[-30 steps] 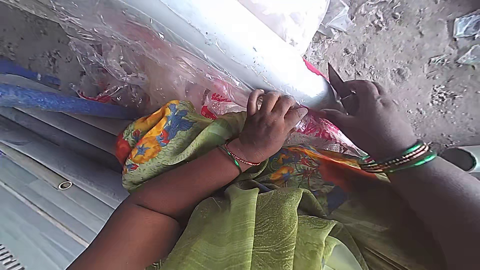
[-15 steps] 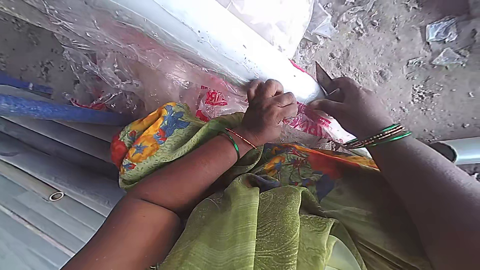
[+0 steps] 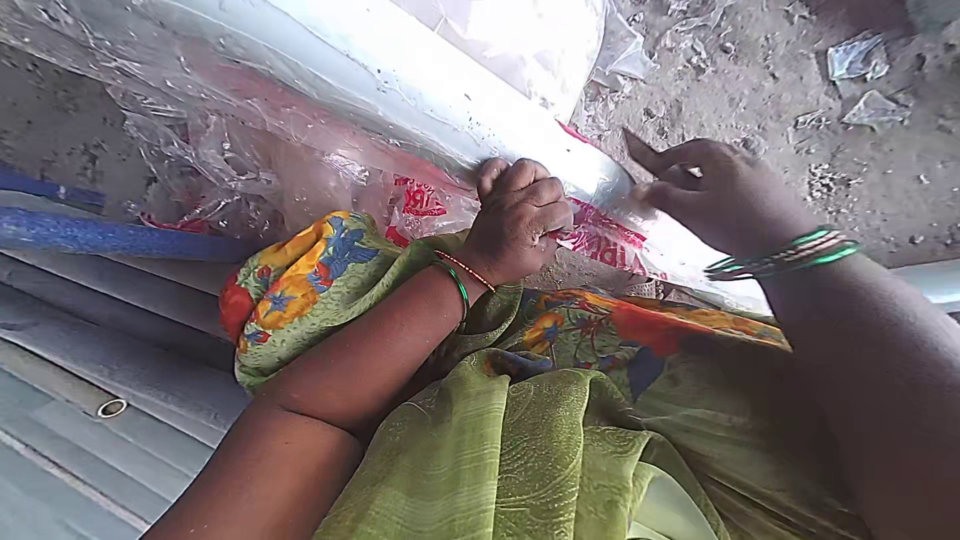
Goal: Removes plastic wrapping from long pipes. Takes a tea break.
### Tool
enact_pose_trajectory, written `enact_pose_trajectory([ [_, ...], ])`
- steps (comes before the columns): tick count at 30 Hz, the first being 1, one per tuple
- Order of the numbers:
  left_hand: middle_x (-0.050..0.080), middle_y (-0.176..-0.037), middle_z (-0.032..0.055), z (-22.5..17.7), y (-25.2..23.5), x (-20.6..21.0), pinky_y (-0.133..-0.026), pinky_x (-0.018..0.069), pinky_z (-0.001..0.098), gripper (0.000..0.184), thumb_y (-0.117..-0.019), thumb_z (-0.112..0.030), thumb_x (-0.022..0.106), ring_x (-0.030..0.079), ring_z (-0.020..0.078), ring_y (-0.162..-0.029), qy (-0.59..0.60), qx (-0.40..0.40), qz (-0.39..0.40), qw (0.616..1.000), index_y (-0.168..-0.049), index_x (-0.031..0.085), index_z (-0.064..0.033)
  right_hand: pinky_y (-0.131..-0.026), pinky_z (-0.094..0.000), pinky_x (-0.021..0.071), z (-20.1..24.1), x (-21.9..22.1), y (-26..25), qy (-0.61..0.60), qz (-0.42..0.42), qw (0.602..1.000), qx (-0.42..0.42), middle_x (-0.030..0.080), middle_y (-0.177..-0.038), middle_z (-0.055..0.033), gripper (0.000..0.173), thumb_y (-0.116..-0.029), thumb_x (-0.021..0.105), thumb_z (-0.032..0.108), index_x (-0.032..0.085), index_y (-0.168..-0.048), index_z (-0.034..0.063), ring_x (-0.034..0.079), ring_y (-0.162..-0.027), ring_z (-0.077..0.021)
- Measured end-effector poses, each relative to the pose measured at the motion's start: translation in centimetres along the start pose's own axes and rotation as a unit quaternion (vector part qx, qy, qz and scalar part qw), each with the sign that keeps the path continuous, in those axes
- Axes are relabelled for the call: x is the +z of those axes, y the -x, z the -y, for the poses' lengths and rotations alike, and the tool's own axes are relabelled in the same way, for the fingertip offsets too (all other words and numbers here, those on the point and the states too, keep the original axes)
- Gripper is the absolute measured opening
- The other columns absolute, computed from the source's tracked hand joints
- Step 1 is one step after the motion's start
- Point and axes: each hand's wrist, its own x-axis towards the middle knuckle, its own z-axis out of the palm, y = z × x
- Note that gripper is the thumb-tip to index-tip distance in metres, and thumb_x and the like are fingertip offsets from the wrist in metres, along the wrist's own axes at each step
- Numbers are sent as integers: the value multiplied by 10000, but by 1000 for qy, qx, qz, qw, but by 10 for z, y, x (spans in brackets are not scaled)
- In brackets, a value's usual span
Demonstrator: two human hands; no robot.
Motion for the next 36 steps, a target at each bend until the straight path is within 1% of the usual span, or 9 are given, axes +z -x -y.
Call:
enact_pose_trajectory([
  [1, 708, -838, 66, 0, 0, 0, -963, 290, 527, 114, -805, -86, 649, 619, 313, -1022, 2, -3, 6, 1000, -795, 754, -130, -846, -710, 427, -3, -9, 7, 15, -7, 1000, -5, 617, -1146, -319, 491, -1045, 558, 392, 585, -1263, -47, 613, -1025, -497],
  [3, 703, -834, 67, 0, -1, -2, -963, 291, 528, 109, -813, -99, 650, 617, 314, -1023, 1, -6, 11, 1000, -803, 755, -124, -693, -624, 433, -9, -28, 22, 54, 12, 998, -17, 634, -912, -218, 448, -1086, 449, 403, 631, -1131, -4, 611, -804, -385],
  [5, 697, -834, 73, 0, -4, -2, -955, 293, 527, 95, -820, -106, 657, 616, 317, -1013, -3, -7, 10, 1000, -797, 748, -116, -619, -557, 416, -16, -41, 33, 90, 58, 994, -35, 624, -795, -142, 401, -1094, 447, 368, 675, -1052, 40, 580, -696, -306],
  [8, 696, -835, 66, -1, -6, -1, -950, 294, 524, 91, -830, -123, 665, 616, 307, -1003, -7, -7, 5, 1000, -789, 746, -130, -670, -641, 455, -13, -39, 40, 147, 101, 984, -20, 679, -834, -188, 315, -1072, 534, 324, 712, -1066, 63, 652, -782, -395],
  [14, 705, -839, 53, -2, -5, -2, -950, 287, 527, 100, -833, -127, 671, 615, 301, -1008, -11, -12, 7, 1000, -801, 764, -149, -629, -641, 453, -12, -26, 34, 197, 123, 972, -30, 683, -816, -199, 286, -1064, 559, 321, 719, -1034, 87, 665, -779, -425],
  [19, 694, -822, 57, -2, -2, -2, -940, 287, 514, 94, -836, -145, 671, 610, 302, -992, -5, -11, 7, 1000, -792, 754, -139, -604, -670, 442, -15, -18, 31, 206, 87, 973, -66, 685, -816, -230, 238, -1045, 596, 268, 723, -995, 73, 669, -780, -481],
  [23, 698, -821, 55, -4, 0, -4, -935, 286, 514, 121, -813, -103, 645, 612, 301, -997, -1, -17, 15, 1000, -800, 758, -141, -565, -661, 417, -20, -5, 28, 196, 41, 974, -110, 679, -812, -249, 242, -1034, 565, 211, 707, -944, 36, 663, -756, -496],
  [28, 693, -813, 52, -4, 2, -3, -936, 284, 506, 128, -828, -105, 634, 610, 293, -985, -1, -17, 12, 1000, -780, 744, -149, -593, -712, 426, -19, 5, 30, 175, 13, 978, -110, 702, -883, -281, 279, -1034, 546, 232, 731, -994, 27, 672, -804, -541],
  [36, 685, -797, 61, -6, 0, -5, -943, 280, 519, 117, -806, -98, 640, 612, 301, -975, 6, -25, 15, 1000, -777, 747, -134, -592, -688, 423, -18, 20, 40, 131, -36, 987, -83, 697, -863, -277, 303, -1033, 529, 246, 738, -1005, 27, 671, -779, -519],
])
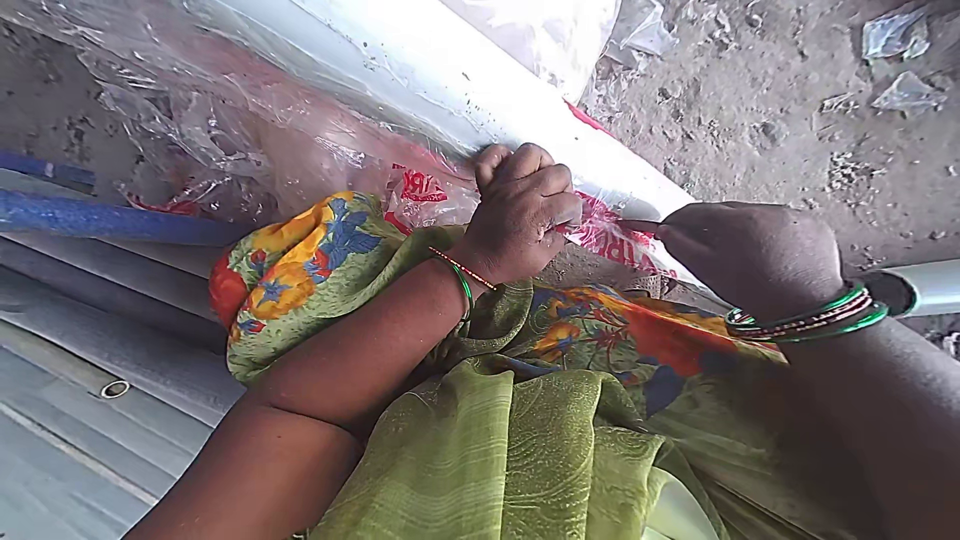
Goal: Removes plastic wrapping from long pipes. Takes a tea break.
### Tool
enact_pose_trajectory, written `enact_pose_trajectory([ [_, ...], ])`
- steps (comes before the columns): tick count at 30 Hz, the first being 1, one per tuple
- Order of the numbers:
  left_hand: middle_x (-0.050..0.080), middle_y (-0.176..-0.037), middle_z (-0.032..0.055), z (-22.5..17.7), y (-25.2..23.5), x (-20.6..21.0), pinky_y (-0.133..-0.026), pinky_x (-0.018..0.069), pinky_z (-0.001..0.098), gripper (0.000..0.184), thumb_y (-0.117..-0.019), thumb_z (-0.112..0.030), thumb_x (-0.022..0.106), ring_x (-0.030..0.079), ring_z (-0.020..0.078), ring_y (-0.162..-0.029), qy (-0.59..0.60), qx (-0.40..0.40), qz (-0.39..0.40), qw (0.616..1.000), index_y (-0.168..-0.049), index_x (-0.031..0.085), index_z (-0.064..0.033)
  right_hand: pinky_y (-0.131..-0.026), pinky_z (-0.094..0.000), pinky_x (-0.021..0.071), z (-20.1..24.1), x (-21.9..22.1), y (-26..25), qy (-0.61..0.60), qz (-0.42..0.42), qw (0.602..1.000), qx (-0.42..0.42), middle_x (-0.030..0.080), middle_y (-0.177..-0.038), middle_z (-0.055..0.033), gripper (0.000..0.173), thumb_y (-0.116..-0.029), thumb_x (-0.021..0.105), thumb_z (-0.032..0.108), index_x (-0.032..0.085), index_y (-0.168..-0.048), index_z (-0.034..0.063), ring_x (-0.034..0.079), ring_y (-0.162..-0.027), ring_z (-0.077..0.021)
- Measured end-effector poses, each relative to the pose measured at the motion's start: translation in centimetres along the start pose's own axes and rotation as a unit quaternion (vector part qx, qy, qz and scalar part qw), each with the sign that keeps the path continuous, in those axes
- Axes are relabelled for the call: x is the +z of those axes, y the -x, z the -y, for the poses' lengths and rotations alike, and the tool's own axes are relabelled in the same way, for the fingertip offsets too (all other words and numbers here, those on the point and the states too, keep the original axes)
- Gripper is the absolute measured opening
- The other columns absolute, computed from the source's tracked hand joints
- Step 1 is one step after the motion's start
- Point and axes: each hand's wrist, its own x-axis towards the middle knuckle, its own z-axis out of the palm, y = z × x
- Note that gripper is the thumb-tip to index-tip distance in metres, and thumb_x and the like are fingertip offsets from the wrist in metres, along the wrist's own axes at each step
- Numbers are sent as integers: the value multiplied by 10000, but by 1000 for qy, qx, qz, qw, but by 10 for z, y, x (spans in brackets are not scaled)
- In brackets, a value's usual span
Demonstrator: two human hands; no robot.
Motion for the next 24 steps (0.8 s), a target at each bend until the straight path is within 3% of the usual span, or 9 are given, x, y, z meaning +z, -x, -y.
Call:
enact_pose_trajectory([
  [14, 706, -827, 71, 5, 3, 1, -951, 288, 523, 132, -822, -115, 631, 623, 311, -1019, -6, 20, -8, 1000, -808, 762, -127, -564, -622, 425, 28, 9, -6, -19, -18, 1000, -14, 684, -793, -224, 345, -1044, 507, 290, 720, -946, 37, 675, -740, -459],
  [24, 697, -831, 74, 6, 2, 3, -967, 284, 506, 132, -849, -101, 638, 615, 294, -1017, 8, 17, -19, 1000, -804, 759, -129, -576, -607, 409, 28, 3, -6, -43, -24, 999, 17, 694, -796, -199, 357, -1047, 502, 329, 753, -999, 79, 665, -727, -417],
])
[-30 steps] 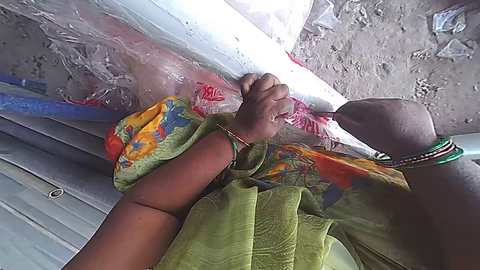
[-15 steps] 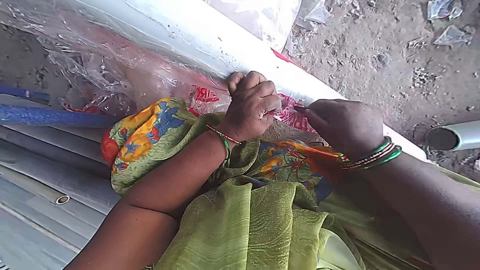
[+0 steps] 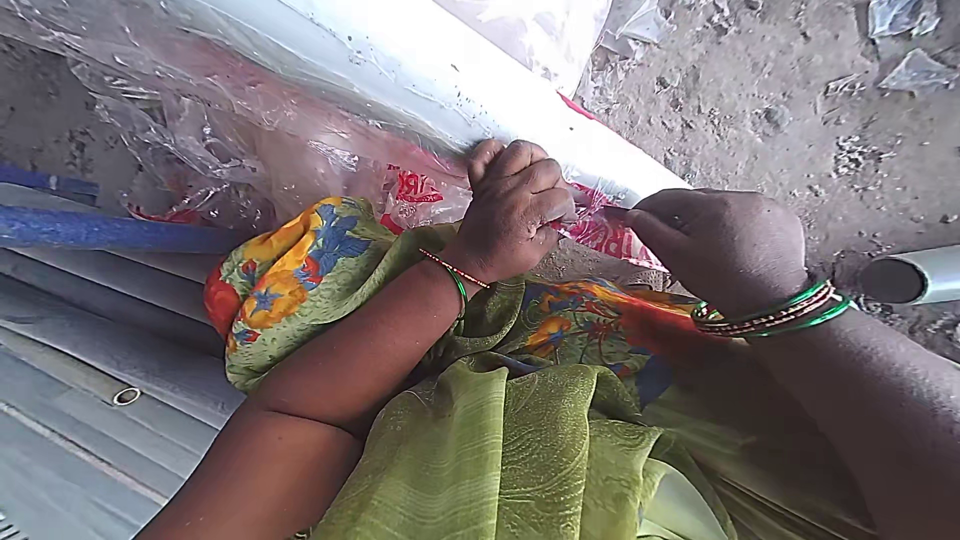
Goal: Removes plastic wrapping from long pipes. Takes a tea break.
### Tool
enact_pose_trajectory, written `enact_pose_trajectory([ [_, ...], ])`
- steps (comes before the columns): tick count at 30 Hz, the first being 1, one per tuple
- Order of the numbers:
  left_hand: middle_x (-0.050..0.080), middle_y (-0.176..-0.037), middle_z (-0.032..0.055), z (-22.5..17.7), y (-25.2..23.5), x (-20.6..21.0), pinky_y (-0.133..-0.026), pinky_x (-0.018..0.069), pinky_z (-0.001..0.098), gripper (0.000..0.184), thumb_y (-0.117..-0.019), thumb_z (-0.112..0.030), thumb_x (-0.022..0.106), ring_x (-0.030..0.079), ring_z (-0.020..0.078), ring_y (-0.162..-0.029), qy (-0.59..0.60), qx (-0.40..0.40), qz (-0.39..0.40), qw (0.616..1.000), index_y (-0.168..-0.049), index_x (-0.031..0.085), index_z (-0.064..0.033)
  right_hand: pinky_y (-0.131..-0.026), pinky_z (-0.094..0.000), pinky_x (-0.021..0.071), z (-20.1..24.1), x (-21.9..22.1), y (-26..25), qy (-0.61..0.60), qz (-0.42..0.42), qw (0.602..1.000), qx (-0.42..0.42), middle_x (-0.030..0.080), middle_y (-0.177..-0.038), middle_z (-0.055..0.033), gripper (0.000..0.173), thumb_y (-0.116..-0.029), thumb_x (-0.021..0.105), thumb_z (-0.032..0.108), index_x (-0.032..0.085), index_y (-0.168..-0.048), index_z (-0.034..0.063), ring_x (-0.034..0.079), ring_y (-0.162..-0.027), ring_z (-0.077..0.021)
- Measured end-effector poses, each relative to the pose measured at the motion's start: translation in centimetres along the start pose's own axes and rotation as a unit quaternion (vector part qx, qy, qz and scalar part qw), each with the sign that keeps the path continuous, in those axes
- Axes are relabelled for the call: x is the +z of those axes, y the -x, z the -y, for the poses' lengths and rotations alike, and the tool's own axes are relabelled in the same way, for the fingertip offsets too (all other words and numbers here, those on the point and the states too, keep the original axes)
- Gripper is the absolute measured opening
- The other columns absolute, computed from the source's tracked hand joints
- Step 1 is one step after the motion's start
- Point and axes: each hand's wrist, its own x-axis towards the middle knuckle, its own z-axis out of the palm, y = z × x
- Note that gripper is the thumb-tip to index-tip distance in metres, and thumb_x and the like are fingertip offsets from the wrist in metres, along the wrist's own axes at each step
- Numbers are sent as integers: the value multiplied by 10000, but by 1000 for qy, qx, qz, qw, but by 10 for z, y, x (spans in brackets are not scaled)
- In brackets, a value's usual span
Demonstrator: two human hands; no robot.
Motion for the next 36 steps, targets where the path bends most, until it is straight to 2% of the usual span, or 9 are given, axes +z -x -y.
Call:
enact_pose_trajectory([
  [5, 702, -825, 70, 0, -2, 1, -969, 292, 509, 128, -850, -108, 649, 623, 297, -1019, -4, 3, -5, 1000, -803, 765, -134, -561, -595, 399, -4, -4, -1, 2, -1, 1000, -5, 687, -783, -188, 368, -1044, 503, 359, 757, -1011, 95, 651, -698, -407],
  [11, 697, -817, 64, 1, 3, 1, -956, 290, 502, 114, -854, -140, 659, 619, 291, -1015, -3, 5, -8, 1000, -795, 757, -139, -568, -677, 405, -11, -38, -9, 75, 93, 992, -28, 673, -802, -264, 317, -1054, 547, 321, 732, -995, 70, 653, -762, -521],
  [15, 691, -818, 62, 0, 6, 0, -955, 291, 492, 115, -856, -135, 653, 613, 287, -1014, -4, 9, -8, 1000, -797, 752, -141, -537, -641, 390, -9, -40, -7, 101, 89, 990, -38, 652, -754, -258, 311, -1053, 538, 299, 722, -966, 64, 644, -718, -510],
  [19, 691, -815, 62, 0, 7, 0, -950, 292, 491, 111, -848, -144, 651, 613, 290, -1010, -2, 9, -8, 1000, -799, 750, -136, -565, -675, 398, -10, -39, -7, 87, 77, 993, -25, 665, -793, -284, 364, -1060, 501, 347, 729, -1026, 66, 648, -753, -538],
  [24, 688, -806, 63, 0, 7, 0, -948, 296, 493, 111, -845, -147, 650, 617, 292, -997, -5, 13, -8, 1000, -796, 749, -138, -524, -633, 382, -3, -44, -3, 103, 99, 989, -30, 642, -733, -253, 338, -1056, 515, 328, 719, -977, 72, 637, -697, -502],
  [28, 685, -798, 65, 0, 8, 0, -950, 300, 495, 93, -831, -137, 666, 622, 291, -992, -5, 12, -11, 1000, -786, 747, -134, -523, -635, 395, -2, -44, -3, 143, 133, 981, -21, 638, -713, -247, 299, -1049, 536, 288, 716, -934, 79, 643, -698, -502],
  [31, 696, -823, 68, -1, 7, -2, -966, 296, 513, 102, -842, -162, 672, 622, 301, -1013, -2, 4, 3, 1000, -813, 766, -132, -521, -622, 398, 2, -35, -2, 136, 103, 985, -35, 643, -721, -245, 314, -1056, 533, 289, 706, -933, 57, 646, -697, -502],
  [36, 696, -831, 66, -2, 7, -2, -977, 294, 516, 119, -859, -168, 661, 621, 299, -1024, -6, 0, 6, 1000, -826, 770, -130, -546, -662, 410, 4, -14, 2, 95, 18, 994, -42, 668, -785, -288, 348, -1051, 495, 263, 709, -959, 5, 661, -732, -534],
])
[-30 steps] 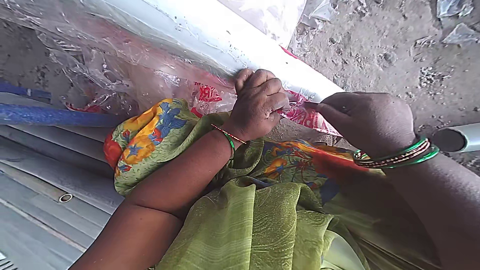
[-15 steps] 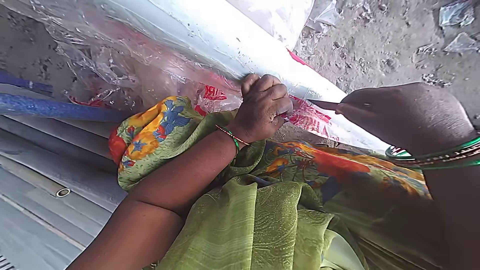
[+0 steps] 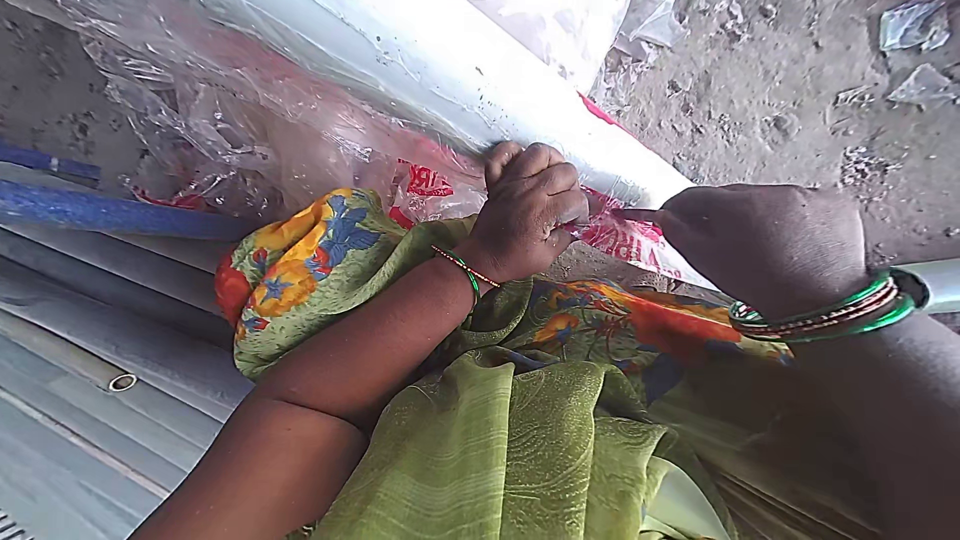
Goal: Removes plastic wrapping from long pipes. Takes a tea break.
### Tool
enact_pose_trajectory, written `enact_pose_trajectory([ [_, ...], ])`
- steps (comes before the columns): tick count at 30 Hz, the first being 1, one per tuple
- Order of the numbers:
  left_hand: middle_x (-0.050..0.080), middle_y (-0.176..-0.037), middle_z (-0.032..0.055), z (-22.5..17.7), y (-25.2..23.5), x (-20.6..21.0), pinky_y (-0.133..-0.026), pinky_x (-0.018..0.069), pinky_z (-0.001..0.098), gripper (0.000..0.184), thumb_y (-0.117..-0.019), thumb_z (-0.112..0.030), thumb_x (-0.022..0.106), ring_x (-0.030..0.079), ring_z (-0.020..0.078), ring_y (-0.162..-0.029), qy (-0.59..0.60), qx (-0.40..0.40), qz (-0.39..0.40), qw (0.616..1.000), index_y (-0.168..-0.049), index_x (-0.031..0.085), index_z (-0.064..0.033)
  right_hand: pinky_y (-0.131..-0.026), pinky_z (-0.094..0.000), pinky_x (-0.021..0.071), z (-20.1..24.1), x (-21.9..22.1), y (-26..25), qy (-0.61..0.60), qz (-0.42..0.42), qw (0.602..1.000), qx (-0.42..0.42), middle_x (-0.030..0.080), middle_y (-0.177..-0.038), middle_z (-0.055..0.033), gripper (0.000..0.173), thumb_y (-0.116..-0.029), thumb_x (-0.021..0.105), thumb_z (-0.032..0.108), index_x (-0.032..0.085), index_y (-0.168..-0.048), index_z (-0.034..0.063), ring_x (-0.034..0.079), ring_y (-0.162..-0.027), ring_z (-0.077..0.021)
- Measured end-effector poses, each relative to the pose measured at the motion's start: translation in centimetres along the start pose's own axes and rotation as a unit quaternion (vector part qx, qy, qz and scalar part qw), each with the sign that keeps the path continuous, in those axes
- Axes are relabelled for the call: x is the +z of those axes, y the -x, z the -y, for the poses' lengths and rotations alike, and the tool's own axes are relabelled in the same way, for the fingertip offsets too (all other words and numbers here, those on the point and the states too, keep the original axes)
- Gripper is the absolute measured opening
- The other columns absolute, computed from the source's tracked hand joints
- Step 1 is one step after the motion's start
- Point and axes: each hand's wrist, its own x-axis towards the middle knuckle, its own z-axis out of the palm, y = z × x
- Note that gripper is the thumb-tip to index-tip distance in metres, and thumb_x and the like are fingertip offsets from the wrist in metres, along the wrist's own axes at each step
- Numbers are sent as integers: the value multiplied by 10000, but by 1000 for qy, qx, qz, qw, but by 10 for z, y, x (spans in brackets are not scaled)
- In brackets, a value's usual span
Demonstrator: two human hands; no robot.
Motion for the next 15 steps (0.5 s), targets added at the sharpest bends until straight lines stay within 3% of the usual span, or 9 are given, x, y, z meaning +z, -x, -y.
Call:
enact_pose_trajectory([
  [6, 704, -837, 72, 0, -3, 1, -966, 290, 516, 117, -846, -131, 653, 622, 303, -1017, 3, 2, -6, 1000, -811, 765, -128, -554, -660, 401, 1, 1, 3, -29, 18, 999, 28, 670, -791, -276, 356, -1056, 486, 297, 725, -1017, 36, 653, -733, -528],
  [11, 695, -820, 74, 1, -3, 1, -965, 289, 516, 110, -850, -150, 667, 617, 307, -1009, 6, 0, -5, 1000, -810, 767, -125, -567, -679, 398, -3, -25, -2, -10, 98, 994, 47, 662, -792, -288, 334, -1067, 519, 322, 729, -1032, 65, 640, -757, -547],
  [15, 696, -822, 74, 0, -1, 0, -959, 291, 512, 107, -843, -152, 664, 616, 304, -1015, 1, 1, -2, 1000, -806, 760, -124, -577, -680, 392, -9, -25, -4, -31, 75, 995, 51, 663, -806, -279, 373, -1061, 495, 366, 726, -1054, 75, 641, -768, -534],
])
